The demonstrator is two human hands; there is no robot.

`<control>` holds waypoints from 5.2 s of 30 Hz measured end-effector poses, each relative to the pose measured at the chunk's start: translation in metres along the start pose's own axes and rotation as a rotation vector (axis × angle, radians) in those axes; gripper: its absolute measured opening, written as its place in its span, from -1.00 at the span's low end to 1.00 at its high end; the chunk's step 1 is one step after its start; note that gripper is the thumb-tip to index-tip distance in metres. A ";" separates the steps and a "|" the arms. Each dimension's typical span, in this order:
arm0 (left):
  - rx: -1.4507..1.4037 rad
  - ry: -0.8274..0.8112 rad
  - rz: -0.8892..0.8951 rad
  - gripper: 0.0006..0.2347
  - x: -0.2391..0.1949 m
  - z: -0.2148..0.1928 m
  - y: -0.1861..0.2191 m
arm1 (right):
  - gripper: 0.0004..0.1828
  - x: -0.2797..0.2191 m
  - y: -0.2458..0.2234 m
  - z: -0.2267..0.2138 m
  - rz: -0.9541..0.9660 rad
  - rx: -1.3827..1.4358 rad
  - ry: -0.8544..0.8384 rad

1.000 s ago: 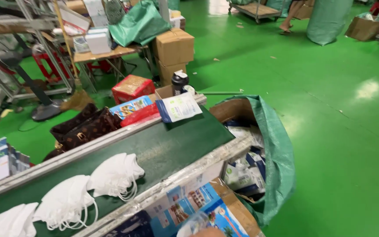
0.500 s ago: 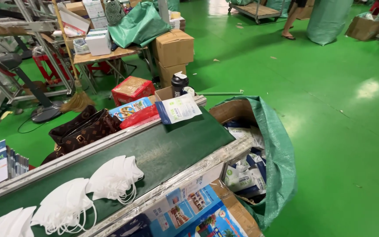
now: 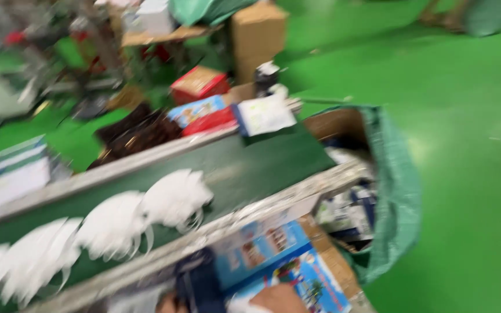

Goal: Manually picking face masks from a conveyor belt and placing them into individual plastic pouches.

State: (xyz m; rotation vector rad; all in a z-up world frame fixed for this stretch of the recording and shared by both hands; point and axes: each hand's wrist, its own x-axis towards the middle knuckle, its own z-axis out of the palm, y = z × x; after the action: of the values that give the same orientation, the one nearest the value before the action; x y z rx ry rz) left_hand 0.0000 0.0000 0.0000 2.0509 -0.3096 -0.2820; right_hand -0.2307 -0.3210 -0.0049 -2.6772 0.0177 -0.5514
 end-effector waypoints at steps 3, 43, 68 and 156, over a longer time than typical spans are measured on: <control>0.024 0.134 -0.161 -0.80 -0.031 -0.048 0.128 | -0.62 0.073 -0.088 -0.128 -0.102 0.128 -0.145; 0.011 -0.050 0.552 -0.96 -0.099 -0.058 0.309 | -0.80 0.112 -0.162 -0.192 0.191 0.563 -0.417; -0.003 -0.202 0.634 -0.85 -0.067 -0.062 0.341 | -0.84 0.088 -0.078 -0.178 0.509 0.612 -0.264; 0.653 0.065 0.162 -0.67 -0.062 0.001 0.218 | -0.52 0.110 -0.119 -0.180 0.498 0.300 -0.201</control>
State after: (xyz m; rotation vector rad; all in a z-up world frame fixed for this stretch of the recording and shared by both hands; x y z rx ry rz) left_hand -0.0804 -0.0822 0.1956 2.6475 -0.5818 -0.0059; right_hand -0.2057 -0.2918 0.2340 -2.2997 0.4892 -0.1134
